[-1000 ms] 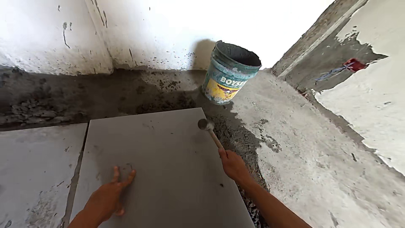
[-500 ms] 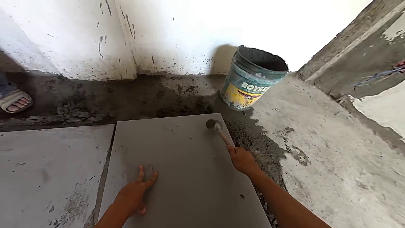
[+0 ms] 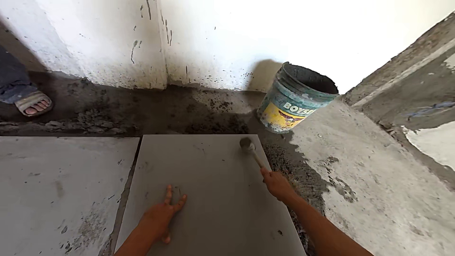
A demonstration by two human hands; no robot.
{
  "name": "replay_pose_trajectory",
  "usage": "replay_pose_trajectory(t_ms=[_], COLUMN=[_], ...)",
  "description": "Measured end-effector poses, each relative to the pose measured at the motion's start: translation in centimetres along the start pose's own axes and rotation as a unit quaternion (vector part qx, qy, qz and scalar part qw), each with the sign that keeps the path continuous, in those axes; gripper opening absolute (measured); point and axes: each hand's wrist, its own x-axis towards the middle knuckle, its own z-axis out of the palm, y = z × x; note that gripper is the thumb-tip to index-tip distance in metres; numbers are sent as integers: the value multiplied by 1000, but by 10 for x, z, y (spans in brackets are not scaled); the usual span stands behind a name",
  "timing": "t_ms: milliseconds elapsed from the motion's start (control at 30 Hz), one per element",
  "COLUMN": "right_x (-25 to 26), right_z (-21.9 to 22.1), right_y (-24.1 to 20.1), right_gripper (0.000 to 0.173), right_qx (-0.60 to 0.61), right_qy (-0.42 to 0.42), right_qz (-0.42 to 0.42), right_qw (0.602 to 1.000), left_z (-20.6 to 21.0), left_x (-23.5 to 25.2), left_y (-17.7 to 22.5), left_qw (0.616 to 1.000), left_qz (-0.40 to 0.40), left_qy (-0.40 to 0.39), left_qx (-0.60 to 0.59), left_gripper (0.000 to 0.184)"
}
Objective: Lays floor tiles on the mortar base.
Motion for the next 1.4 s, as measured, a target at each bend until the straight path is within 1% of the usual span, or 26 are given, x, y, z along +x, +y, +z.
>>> replay_pose_trajectory(t_ms=[67,133,167,200,267,300,367,433,533,600,667,700,767,800,833,900,933,1000,1033,1067,1133,1167,1233,1267,1367,1400], right_x=[2,0,0,4,17,22,23,21,30,27,24,24,29,30,28,19,17,17,19,19,14,13,17,17,3,-1], right_z=[-8,-10,-6,-2,0,-1,0,10,11,4,7,8,3,0,0,10,17,21,19,18,21,25,28,26,25,31], right_y=[-9,-10,-5,0,6,5,-2,2,13,9,13,17,19,14,8,2,0,-6,-16,-28,-48,-53,-55,-60,-77,-77], right_gripper=[70,70,69,69,72,71,71,69,72,71,71,70,72,72,72,73,72,74,74,73,69,68,71,71,67,65], right_qx=[20,24,18,15,60,91,112,85,54,44,9,-10,-24,-19,-8,7,6,28,51,66,55,33,1,-1,21,13], right_qy=[17,64,71,54,-4,2,57,84,19,42,77,72,31,33,55,100,91,20,10,23,66,61,3,-6,53,54], right_qz=[16,-18,-27,-20,19,22,-5,-31,8,-5,-49,-50,-25,-20,-30,-72,-77,-33,-23,-31,-79,-92,-71,-61,-98,-110], right_qw=[1000,997,997,998,998,996,992,992,998,998,996,996,999,999,998,992,993,999,998,997,993,993,997,998,994,992], left_z=[-1,0,2,3,3,2,0,-1,-8,-13,-13,-13,-14,-16,-17,-19,-20,-21,-23,-25,-28,-28,-28,-29,-34,-35], left_x=[0,3,5,6,8,8,10,9,13,14,14,14,14,16,17,19,21,23,24,26,29,30,31,31,35,36], left_y=[0,0,-1,-2,-1,0,0,2,13,16,14,14,18,19,19,19,20,25,27,28,28,28,33,37,41,42], left_qw=[1000,1000,1000,1000,1000,1000,1000,1000,999,999,999,999,999,998,998,998,998,997,996,996,996,996,995,994,994,994], left_qz=[-2,-5,-8,-10,-11,-8,-10,-8,7,15,29,37,48,53,54,57,60,68,71,73,75,76,82,85,88,91], left_qy=[1,11,11,8,0,4,8,9,3,4,8,10,13,13,15,16,16,12,13,14,15,14,7,9,23,20], left_qx=[-2,-11,-9,-2,1,-3,2,13,35,36,23,19,21,25,30,30,31,41,50,55,54,52,60,62,62,59], left_gripper=[127,125,125,125,124,124,126,127,129,132,133,134,135,135,135,135,135,135,134,134,135,136,136,134,131,131])
